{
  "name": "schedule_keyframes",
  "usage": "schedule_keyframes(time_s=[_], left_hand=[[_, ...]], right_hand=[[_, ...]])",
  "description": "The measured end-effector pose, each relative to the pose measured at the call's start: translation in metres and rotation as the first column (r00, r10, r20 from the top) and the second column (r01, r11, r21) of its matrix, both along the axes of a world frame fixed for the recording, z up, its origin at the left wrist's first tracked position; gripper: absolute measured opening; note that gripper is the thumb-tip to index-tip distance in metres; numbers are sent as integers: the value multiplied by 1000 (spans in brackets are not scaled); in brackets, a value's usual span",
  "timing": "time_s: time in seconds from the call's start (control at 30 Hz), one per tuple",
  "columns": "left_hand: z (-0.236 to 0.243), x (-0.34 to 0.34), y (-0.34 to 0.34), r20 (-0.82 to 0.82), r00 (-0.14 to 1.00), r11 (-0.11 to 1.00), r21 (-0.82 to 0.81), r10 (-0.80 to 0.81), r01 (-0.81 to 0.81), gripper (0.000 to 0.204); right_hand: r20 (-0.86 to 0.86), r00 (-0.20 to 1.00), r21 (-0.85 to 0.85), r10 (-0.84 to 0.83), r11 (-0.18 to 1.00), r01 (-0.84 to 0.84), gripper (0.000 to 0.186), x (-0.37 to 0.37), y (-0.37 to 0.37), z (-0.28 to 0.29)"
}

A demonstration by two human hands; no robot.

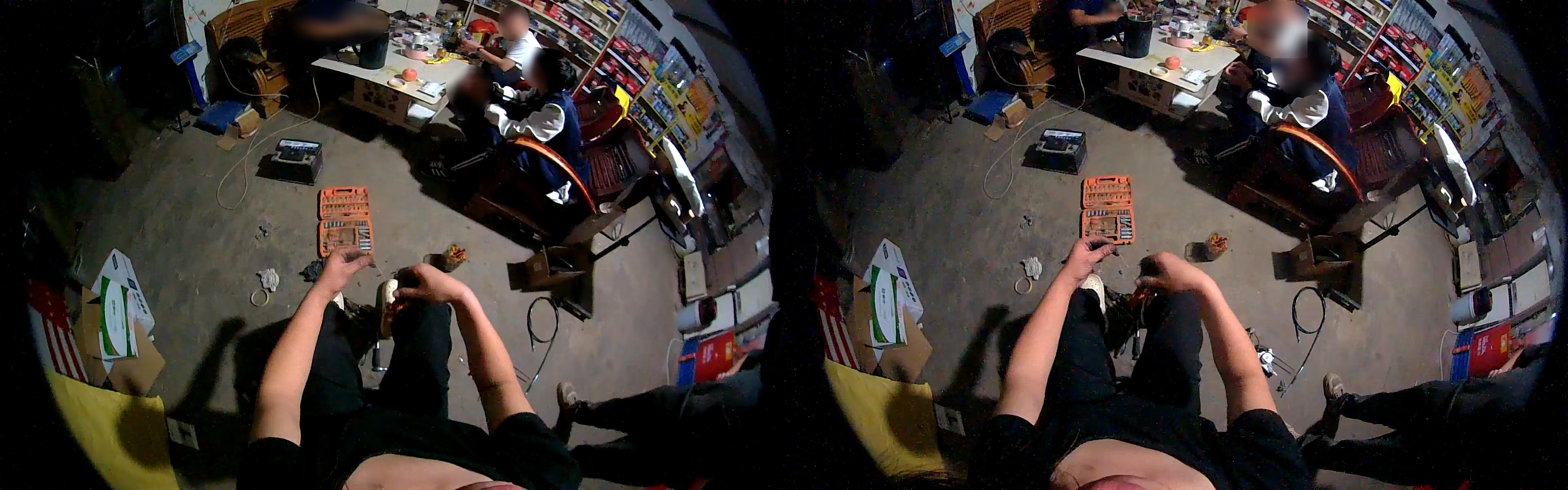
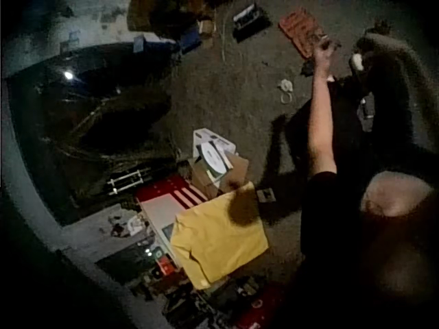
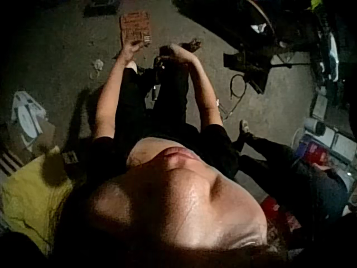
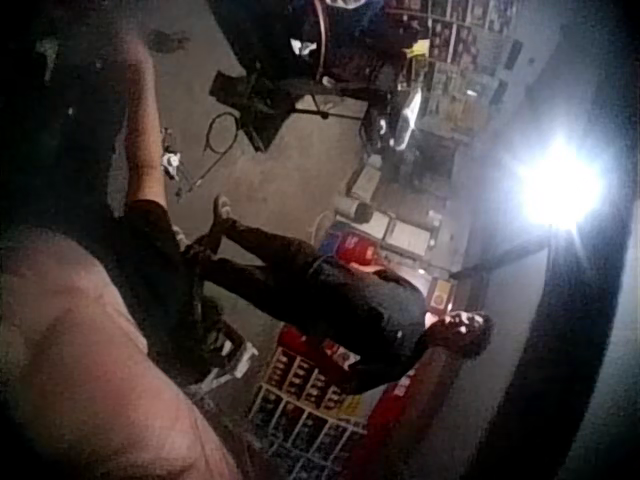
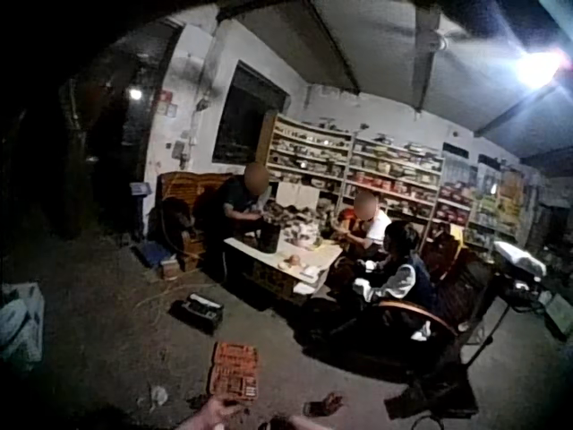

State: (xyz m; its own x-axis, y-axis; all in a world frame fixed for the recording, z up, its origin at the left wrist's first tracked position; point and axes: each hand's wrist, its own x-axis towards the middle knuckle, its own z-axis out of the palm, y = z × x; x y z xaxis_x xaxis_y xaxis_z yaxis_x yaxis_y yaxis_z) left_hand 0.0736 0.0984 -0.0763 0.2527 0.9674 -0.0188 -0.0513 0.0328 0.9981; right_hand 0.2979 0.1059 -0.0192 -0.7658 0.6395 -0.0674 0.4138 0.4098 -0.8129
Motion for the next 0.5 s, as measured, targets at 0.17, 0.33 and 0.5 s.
schedule_keyframes(time_s=[0.17,0.33,0.5], left_hand=[[12,23,-10,-179,974,983,94,-138,157,20],[-1,7,-7,138,982,992,1,-127,128,16],[-8,-14,10,-108,967,972,-67,-231,224,12]], right_hand=[[-128,708,-12,-695,715,699,20,-1,17,-28],[-350,709,-764,-612,624,161,20,-7,-3,19],[-24,997,-51,67,996,-68,28,-1,-1,11]])
